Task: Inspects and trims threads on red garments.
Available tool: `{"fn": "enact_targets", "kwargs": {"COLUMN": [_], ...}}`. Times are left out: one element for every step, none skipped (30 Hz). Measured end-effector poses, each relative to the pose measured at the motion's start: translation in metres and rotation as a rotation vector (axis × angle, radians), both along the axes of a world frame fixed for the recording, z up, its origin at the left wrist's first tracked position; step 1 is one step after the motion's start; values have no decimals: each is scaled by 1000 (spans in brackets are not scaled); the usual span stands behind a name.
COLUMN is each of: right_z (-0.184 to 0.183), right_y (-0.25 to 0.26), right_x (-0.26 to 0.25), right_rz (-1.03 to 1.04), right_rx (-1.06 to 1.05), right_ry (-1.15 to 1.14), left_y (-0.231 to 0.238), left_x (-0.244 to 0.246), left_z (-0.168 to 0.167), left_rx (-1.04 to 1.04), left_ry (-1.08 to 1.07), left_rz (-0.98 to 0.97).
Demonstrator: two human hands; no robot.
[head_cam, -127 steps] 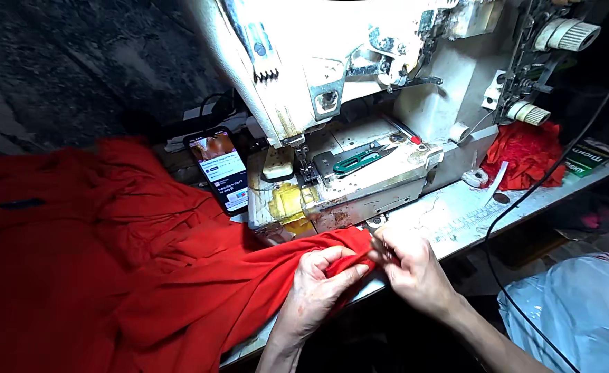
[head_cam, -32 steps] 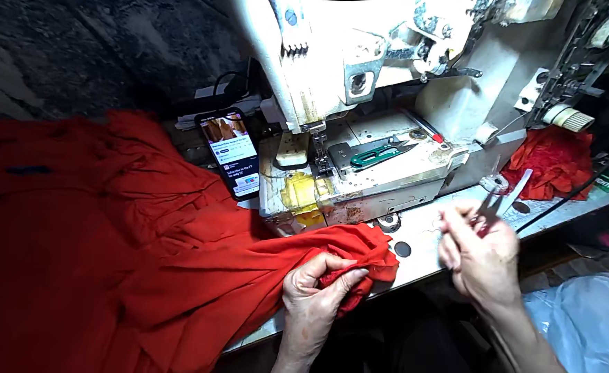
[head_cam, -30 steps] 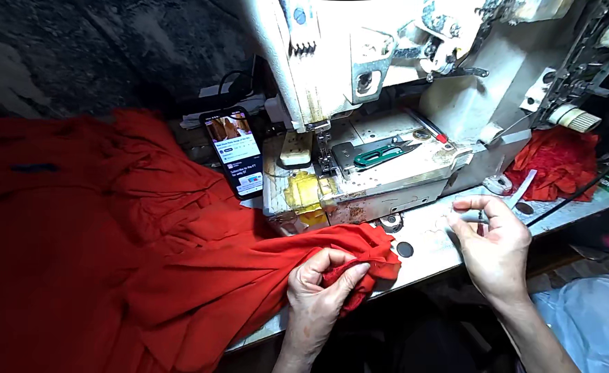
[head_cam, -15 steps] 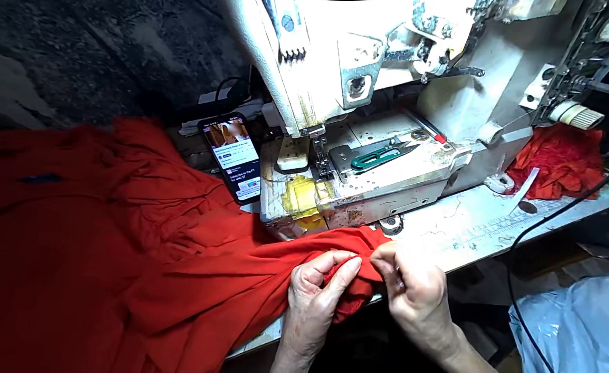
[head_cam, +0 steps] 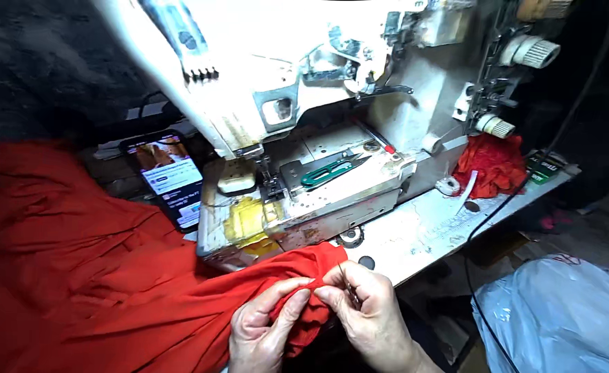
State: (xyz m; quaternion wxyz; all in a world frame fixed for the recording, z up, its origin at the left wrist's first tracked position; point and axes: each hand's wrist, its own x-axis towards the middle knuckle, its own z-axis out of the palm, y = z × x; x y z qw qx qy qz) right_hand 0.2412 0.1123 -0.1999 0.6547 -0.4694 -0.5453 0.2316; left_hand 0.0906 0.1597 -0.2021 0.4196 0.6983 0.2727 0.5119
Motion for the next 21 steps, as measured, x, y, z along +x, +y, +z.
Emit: {"fn": "enact_targets", "kwargs": {"right_z": [4,8,11,12,12,13,12,7,2,-4,-9,-11,-11,-9,-6,-3,1,5,8,11,14], "right_y": [1,1,2,3,4,4,2,0,-2,-2,-1,-1,-4,-9,-15,-20,-23,-26,-28,-26,-23], "right_x": [7,18,33,52,71,87,96,97,94,89,86,84,85,89,95,103,111,117,120,118,112], "right_rz": [-1,-54,-165,-307,-454,-543,-545,-492,-402,-278,-165,-83,-55,-79,-177,-330,-482,-592,-649,-649,-595], "right_rx": [-7,-24,-40,-42,-38,-52,-65,-61,-45,-45,-56,-84,-113,-146,-173,-203,-230,-253,-232,-174,-102], "right_ry": [25,42,31,-57,-218,-405,-562,-685,-784,-850,-893,-913,-911,-883,-867,-879,-900,-903,-878,-832,-748], "left_y": [0,-1,-2,-3,-3,-3,-1,0,1,3,6,6,6,4,1,-2,-3,-2,-1,0,1], "left_x": [0,1,2,5,7,9,10,10,8,5,0,-2,-4,-7,-6,-5,-2,1,4,6,8], "left_z": [0,0,0,1,3,4,4,4,2,-1,-4,-6,-6,-6,-2,3,7,9,9,7,4], "left_rx": [2,-2,-20,-58,-97,-119,-118,-94,-50,7,57,81,71,23,-62,-148,-202,-208,-173,-118,-63], "left_ry": [-16,-38,-70,-120,-171,-195,-188,-151,-89,-14,47,74,58,-8,-114,-238,-314,-318,-271,-205,-141], "left_rz": [20,53,95,149,200,232,239,221,177,112,51,7,-18,-11,37,107,165,181,163,129,91]}}
